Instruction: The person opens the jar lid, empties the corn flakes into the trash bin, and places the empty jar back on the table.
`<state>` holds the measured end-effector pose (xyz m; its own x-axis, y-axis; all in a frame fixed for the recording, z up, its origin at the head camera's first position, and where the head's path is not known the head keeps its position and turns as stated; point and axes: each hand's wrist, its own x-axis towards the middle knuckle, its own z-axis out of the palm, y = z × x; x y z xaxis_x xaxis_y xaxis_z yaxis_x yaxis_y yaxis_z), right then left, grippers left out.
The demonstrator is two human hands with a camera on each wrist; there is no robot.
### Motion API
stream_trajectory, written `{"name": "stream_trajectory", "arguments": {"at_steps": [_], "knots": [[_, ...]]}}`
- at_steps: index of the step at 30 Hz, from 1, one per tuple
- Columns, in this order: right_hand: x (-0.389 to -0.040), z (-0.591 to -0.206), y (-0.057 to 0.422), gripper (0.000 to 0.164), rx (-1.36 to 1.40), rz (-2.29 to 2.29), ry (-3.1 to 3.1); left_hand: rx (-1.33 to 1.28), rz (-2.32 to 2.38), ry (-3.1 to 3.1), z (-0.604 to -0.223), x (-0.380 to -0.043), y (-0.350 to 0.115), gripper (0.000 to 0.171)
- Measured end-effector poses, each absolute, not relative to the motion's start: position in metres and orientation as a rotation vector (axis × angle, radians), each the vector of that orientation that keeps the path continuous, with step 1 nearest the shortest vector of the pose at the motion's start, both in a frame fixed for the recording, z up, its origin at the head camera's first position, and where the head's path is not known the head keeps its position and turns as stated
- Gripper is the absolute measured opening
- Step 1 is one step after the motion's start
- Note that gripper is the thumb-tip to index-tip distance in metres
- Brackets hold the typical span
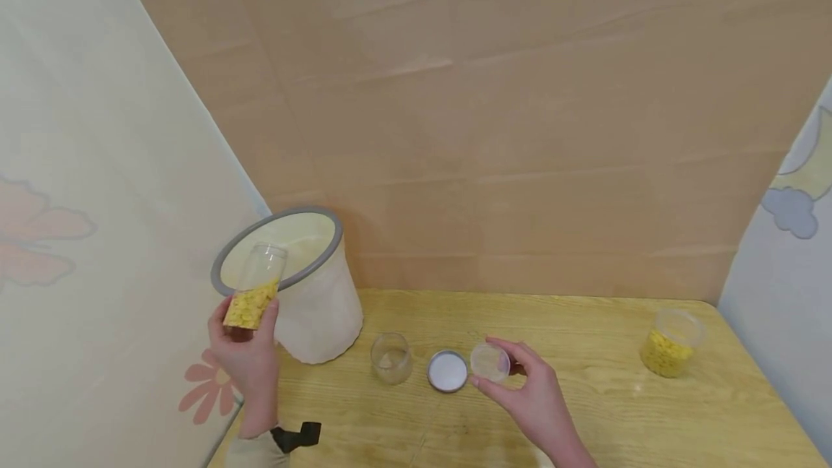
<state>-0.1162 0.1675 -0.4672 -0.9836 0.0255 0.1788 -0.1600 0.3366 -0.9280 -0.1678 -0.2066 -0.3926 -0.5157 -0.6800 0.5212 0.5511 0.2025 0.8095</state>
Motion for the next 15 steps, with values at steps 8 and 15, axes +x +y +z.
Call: {"name": "stream_trajectory", "arguments": {"at_steps": [8,15], "knots": [[-0.115,-0.468,0.167,0.054,0.141,1.717,-2.413,0.145,-1.483,-1.448,-0.392,-0.172,-0.216,0.065],[-0.114,-0.469,0.167,0.055,0.14,1.712,-2.418,0.197,-1.454,-1.45,-0.392,-0.172,-0.22,0.062]]}}
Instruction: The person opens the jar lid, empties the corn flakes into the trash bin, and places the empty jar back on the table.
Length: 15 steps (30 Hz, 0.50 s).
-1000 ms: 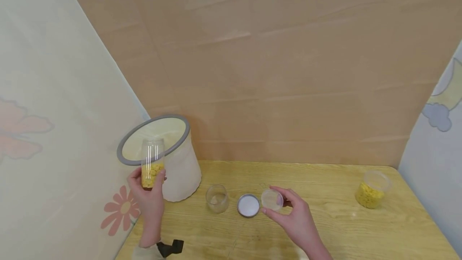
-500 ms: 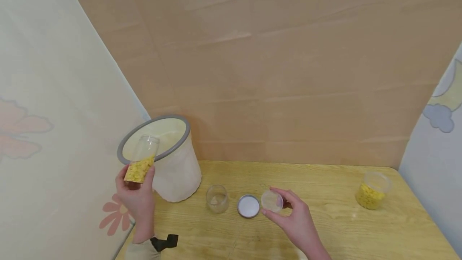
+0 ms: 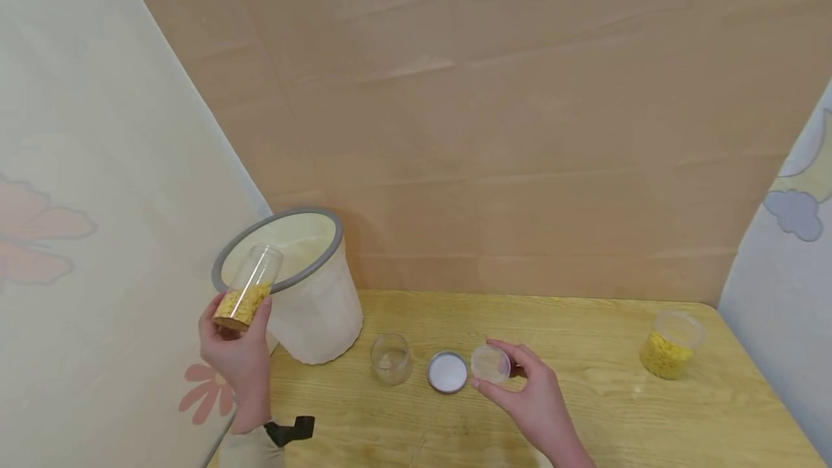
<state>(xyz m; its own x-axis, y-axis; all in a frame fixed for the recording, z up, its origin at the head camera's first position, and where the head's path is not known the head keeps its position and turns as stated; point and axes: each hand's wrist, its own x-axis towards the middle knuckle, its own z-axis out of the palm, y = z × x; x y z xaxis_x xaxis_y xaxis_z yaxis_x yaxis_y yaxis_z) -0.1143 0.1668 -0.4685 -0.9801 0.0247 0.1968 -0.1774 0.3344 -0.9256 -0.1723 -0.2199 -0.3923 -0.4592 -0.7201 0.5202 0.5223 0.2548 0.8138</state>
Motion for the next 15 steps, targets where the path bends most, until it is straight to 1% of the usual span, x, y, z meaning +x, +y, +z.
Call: {"name": "stream_trajectory", "arguments": {"at_steps": [7,15], "knots": [[-0.114,-0.469,0.167,0.055,0.145,1.715,-2.417,0.185,-1.443,-1.444,-0.391,-0.173,-0.222,0.06],[-0.115,-0.469,0.167,0.054,0.161,1.687,-2.415,0.198,-1.422,-1.451,-0.381,-0.166,-0.214,0.057]]}}
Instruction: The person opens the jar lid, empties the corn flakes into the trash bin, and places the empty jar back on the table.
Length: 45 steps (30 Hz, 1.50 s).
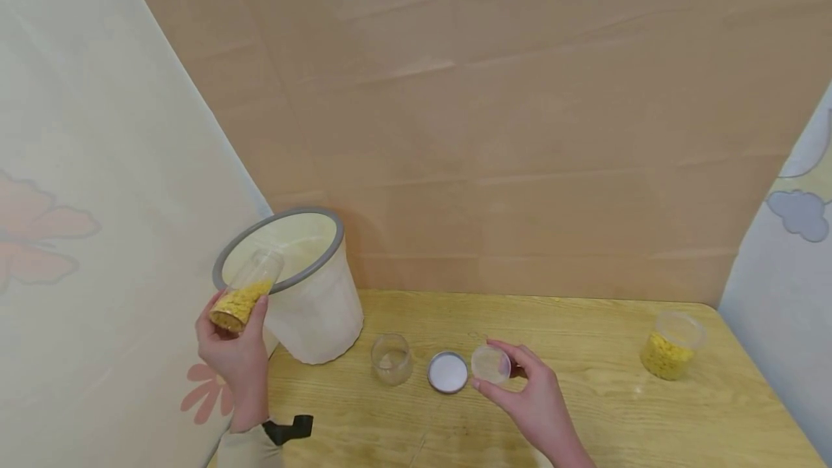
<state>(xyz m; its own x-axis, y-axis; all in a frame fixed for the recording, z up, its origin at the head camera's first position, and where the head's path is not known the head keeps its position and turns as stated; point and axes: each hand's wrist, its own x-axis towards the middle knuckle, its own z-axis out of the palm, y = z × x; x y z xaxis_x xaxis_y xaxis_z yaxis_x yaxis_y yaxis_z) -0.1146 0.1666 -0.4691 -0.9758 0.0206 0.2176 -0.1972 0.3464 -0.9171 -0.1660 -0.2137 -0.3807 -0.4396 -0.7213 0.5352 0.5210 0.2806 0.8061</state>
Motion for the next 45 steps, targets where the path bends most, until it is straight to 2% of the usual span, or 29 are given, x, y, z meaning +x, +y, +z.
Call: {"name": "stream_trajectory", "arguments": {"at_steps": [10,20,35,45], "knots": [[-0.114,-0.469,0.167,0.055,0.145,1.68,-2.424,0.196,-1.443,-1.459,-0.37,-0.16,-0.207,0.057],[-0.115,-0.467,0.168,0.055,0.123,1.71,-2.434,0.184,-1.473,-1.424,-0.391,-0.176,-0.225,0.063],[-0.115,-0.467,0.168,0.056,0.073,1.711,-2.462,0.18,-1.445,-1.433,-0.394,-0.182,-0.228,0.065],[-0.115,-0.468,0.168,0.056,0.055,1.71,-2.473,0.225,-1.399,-1.474,-0.377,-0.174,-0.215,0.06]]}}
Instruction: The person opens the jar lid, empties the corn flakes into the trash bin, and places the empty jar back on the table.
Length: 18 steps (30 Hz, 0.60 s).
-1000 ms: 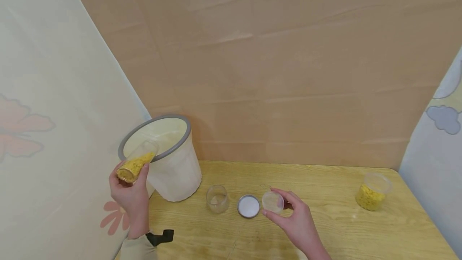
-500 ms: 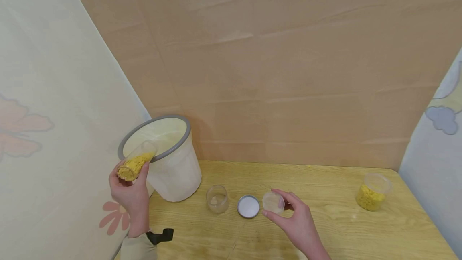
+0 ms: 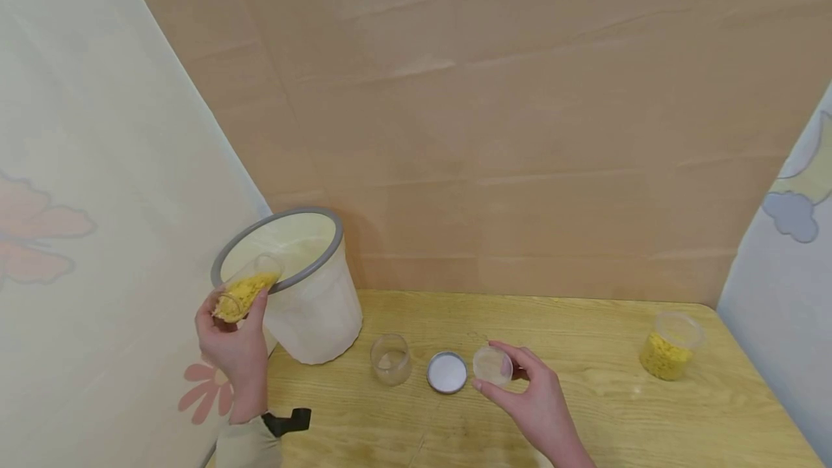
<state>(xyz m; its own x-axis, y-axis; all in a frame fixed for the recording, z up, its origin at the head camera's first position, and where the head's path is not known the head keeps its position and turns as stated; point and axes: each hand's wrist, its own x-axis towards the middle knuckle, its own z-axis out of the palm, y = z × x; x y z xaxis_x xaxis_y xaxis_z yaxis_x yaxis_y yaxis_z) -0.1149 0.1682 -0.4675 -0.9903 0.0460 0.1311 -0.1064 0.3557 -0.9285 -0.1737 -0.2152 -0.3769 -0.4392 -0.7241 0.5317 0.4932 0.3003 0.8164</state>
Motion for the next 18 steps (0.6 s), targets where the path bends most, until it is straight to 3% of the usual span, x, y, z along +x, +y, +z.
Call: {"name": "stream_trajectory", "arguments": {"at_steps": [18], "knots": [[-0.115,-0.469,0.169,0.056,0.071,1.699,-2.469,0.251,-1.389,-1.514,-0.364,-0.167,-0.207,0.056]]}}
